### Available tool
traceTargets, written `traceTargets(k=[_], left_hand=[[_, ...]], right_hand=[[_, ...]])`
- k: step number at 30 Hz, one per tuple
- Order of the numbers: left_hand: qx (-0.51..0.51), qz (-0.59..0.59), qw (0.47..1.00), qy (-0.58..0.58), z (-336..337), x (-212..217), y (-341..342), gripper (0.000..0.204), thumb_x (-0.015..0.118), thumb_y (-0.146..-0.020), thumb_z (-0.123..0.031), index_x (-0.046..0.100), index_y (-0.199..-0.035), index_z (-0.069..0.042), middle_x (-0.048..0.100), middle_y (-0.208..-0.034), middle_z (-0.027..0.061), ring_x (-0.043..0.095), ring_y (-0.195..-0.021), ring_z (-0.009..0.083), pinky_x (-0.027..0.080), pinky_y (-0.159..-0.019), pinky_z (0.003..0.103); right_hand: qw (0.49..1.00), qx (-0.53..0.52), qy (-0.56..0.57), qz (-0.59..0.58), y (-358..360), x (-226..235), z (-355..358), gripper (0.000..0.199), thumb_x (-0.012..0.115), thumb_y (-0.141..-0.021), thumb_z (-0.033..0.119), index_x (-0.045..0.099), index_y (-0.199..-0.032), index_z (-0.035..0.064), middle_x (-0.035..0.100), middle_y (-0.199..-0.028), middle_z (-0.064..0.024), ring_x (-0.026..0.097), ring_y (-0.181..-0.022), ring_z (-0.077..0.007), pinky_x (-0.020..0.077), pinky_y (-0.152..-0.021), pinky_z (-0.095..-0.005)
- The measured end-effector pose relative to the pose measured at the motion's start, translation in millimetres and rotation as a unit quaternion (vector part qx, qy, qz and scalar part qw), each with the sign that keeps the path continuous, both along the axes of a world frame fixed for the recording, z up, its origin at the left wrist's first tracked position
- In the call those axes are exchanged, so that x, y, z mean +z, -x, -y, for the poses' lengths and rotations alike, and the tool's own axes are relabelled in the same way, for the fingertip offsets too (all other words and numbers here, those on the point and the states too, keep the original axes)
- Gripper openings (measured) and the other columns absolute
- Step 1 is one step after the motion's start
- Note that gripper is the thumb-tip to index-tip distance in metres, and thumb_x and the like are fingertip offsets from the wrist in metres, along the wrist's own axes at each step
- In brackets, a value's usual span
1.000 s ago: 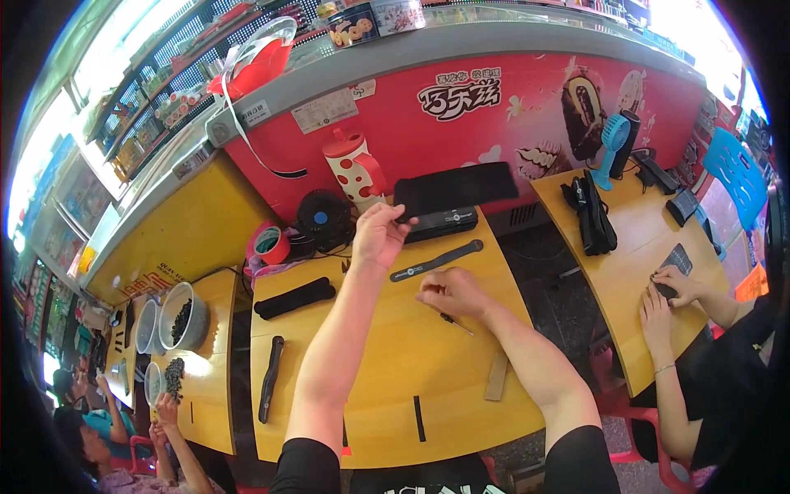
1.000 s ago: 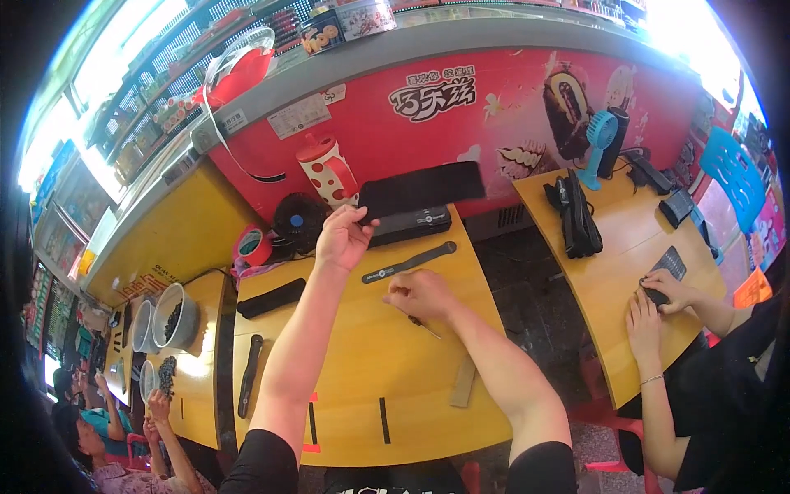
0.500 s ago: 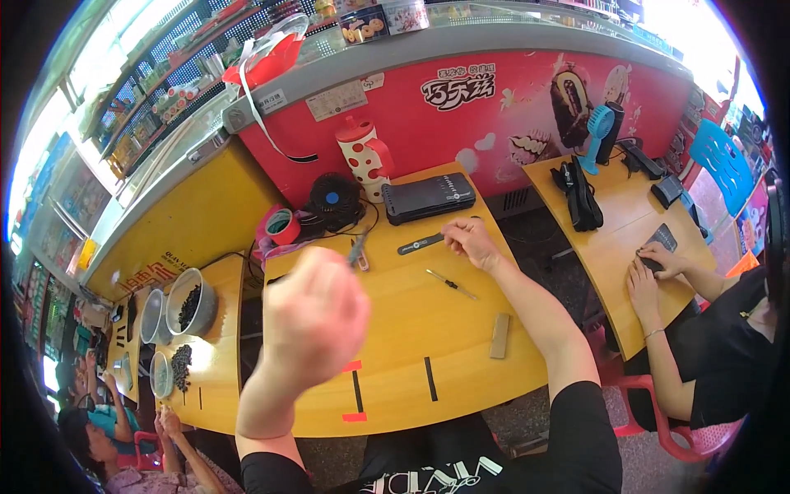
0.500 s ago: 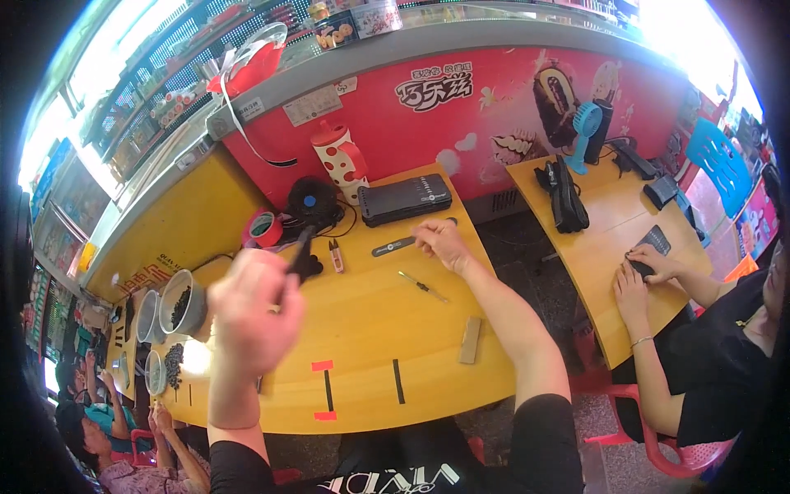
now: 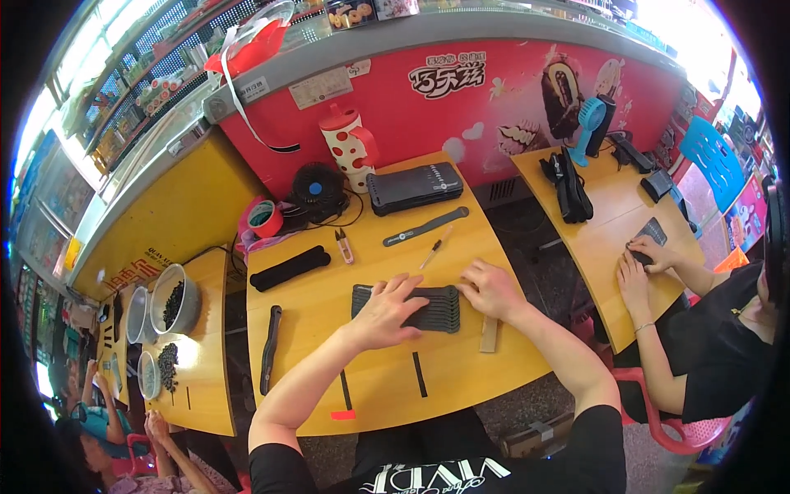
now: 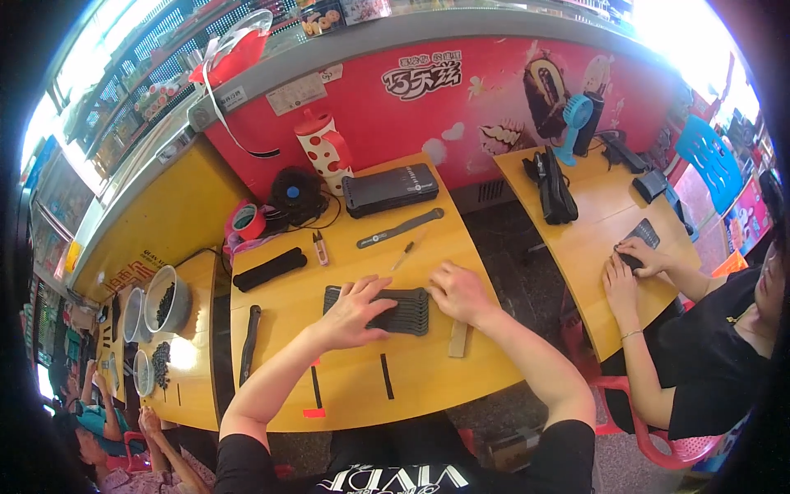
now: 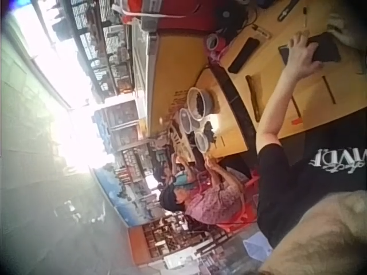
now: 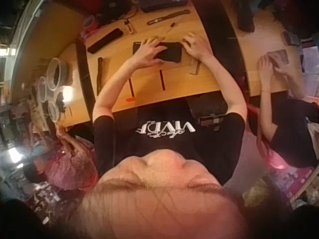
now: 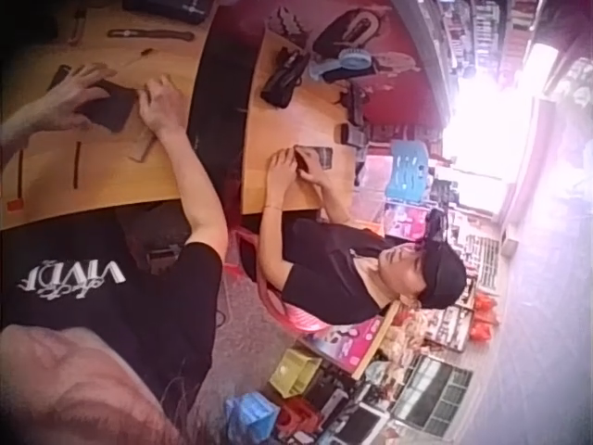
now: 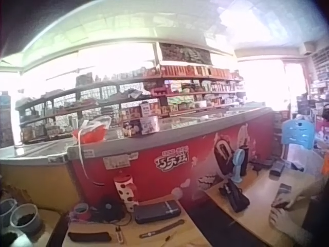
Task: Assembling small components onto black straps at a workbench.
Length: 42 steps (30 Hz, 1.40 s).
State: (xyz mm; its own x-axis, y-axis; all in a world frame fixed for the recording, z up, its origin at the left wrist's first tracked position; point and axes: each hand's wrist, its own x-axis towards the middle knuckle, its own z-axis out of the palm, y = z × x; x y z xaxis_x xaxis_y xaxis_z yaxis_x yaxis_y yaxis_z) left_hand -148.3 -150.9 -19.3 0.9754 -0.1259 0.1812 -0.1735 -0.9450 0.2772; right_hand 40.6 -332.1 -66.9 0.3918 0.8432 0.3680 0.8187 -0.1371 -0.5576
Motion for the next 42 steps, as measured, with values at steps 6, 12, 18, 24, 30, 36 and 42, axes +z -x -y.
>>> traceTargets(k=[6, 12, 18, 24, 30, 36, 42], left_hand=[[0.008, -0.015, 1.0, 0.015, -5, -11, -7, 0.055, 0.079, -0.069, -0.032, 0.063, -0.117, -0.009, 0.048, -0.135, 0.0149, 0.043, -0.126, 0.0345, 0.036, -0.098, 0.048], [-0.001, 0.026, 0.998, 0.05, -8, -15, -20, 0.054, 0.077, -0.075, -0.029, 0.06, -0.122, -0.008, 0.049, -0.136, 0.0139, 0.044, -0.127, 0.0337, 0.036, -0.097, 0.047], [-0.044, 0.03, 0.995, 0.08, -4, -28, -27, 0.056, 0.076, -0.075, -0.029, 0.059, -0.124, -0.007, 0.049, -0.138, 0.0099, 0.041, -0.13, 0.0345, 0.036, -0.097, 0.047], [-0.053, 0.031, 0.995, 0.083, 0, -32, -31, 0.056, 0.076, -0.075, -0.027, 0.059, -0.124, -0.007, 0.051, -0.137, 0.0096, 0.042, -0.13, 0.0356, 0.036, -0.097, 0.049], [-0.054, 0.022, 0.995, 0.086, 1, -31, -30, 0.056, 0.076, -0.075, -0.027, 0.059, -0.124, -0.007, 0.051, -0.137, 0.0098, 0.041, -0.13, 0.036, 0.036, -0.098, 0.05], [-0.057, 0.015, 0.995, 0.085, -1, -31, -33, 0.057, 0.076, -0.075, -0.027, 0.058, -0.125, -0.007, 0.05, -0.138, 0.0099, 0.041, -0.131, 0.0352, 0.036, -0.098, 0.05], [-0.056, 0.021, 0.995, 0.075, 0, -31, -33, 0.058, 0.075, -0.075, -0.028, 0.058, -0.126, -0.008, 0.05, -0.138, 0.01, 0.041, -0.131, 0.0343, 0.036, -0.099, 0.049]], right_hand=[[0.999, -0.025, -0.014, 0.025, -26, 2, -32, 0.013, 0.067, -0.08, 0.015, 0.062, -0.086, 0.0051, 0.059, -0.086, -0.014, 0.061, -0.082, -0.0344, 0.0494, -0.068, -0.0431], [0.995, -0.067, 0.056, 0.048, 37, 38, 63, 0.025, 0.071, -0.079, 0.02, 0.063, -0.096, 0.0041, 0.059, -0.101, -0.0135, 0.058, -0.095, -0.033, 0.0478, -0.073, -0.0428], [0.969, -0.084, 0.164, 0.164, 69, 34, 102, 0.06, 0.074, -0.077, 0.032, 0.056, -0.126, 0.0037, 0.049, -0.138, -0.0094, 0.044, -0.123, -0.0319, 0.0378, -0.089, -0.0456], [0.966, -0.028, 0.122, 0.226, 24, 15, 58, 0.057, 0.072, -0.078, 0.035, 0.059, -0.123, 0.0025, 0.05, -0.137, -0.0091, 0.042, -0.127, -0.0314, 0.0372, -0.092, -0.0463], [0.984, 0.007, 0.093, 0.151, 24, 16, 51, 0.053, 0.074, -0.076, 0.032, 0.061, -0.117, 0.001, 0.05, -0.137, -0.0107, 0.042, -0.128, -0.0305, 0.0351, -0.098, -0.0458], [0.992, 0.039, 0.08, 0.092, 19, 19, 49, 0.055, 0.078, -0.071, 0.031, 0.061, -0.114, 0.002, 0.051, -0.137, -0.0108, 0.044, -0.127, -0.0291, 0.0345, -0.099, -0.0439], [0.995, 0.032, 0.067, 0.073, 18, 16, 47, 0.052, 0.079, -0.07, 0.03, 0.062, -0.111, 0.0034, 0.053, -0.134, -0.0101, 0.045, -0.125, -0.0282, 0.0339, -0.1, -0.0432]])
